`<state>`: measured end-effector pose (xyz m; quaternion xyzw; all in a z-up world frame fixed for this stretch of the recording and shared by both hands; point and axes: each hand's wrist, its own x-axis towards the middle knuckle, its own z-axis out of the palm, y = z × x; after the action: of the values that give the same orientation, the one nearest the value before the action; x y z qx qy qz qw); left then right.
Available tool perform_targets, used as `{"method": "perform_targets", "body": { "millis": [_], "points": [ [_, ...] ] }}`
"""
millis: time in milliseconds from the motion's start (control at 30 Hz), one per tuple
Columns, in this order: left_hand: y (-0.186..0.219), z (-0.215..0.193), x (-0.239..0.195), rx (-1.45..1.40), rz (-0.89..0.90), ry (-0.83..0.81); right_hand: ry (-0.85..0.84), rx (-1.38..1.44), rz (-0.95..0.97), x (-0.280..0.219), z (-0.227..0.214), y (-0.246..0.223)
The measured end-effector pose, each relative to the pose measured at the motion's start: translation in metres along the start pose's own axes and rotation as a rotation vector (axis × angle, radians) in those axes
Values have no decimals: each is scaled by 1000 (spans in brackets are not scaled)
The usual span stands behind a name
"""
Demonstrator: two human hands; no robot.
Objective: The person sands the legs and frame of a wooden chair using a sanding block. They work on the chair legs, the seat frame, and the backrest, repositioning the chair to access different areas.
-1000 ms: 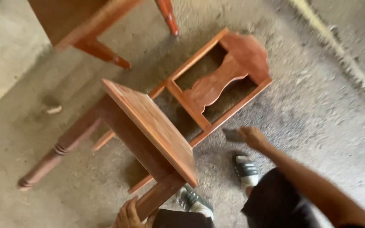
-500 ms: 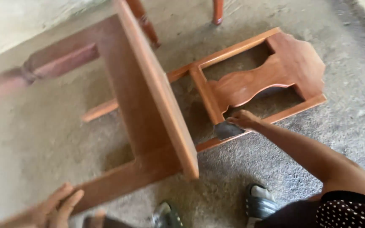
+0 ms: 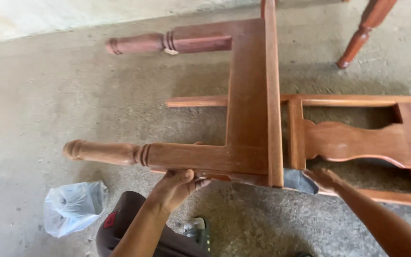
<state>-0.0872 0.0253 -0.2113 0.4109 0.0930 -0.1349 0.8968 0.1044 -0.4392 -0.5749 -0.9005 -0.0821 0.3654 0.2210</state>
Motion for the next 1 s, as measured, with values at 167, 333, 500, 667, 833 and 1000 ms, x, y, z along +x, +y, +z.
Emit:
{"method": "perform_targets", "body": {
  "millis": [167, 333, 500, 667, 833, 1000],
  "points": [
    [19, -11, 22, 224, 26, -136, -192, 68, -47, 3, 23, 7],
    [31, -21, 38, 421, 36, -165, -271, 123, -55, 2, 15, -5],
    [64, -5, 78, 201, 202, -275, -284, -19, 4, -1, -2, 0],
    [86, 39, 131, -38, 487, -397, -200, -10, 51, -19, -32, -29],
    [101, 37, 170, -310, 552, -553, -81, -208, 17, 11, -32, -6],
    [89, 20, 192, -247, 623, -464, 82, -321, 207, -55, -51, -61]
  ]
}}
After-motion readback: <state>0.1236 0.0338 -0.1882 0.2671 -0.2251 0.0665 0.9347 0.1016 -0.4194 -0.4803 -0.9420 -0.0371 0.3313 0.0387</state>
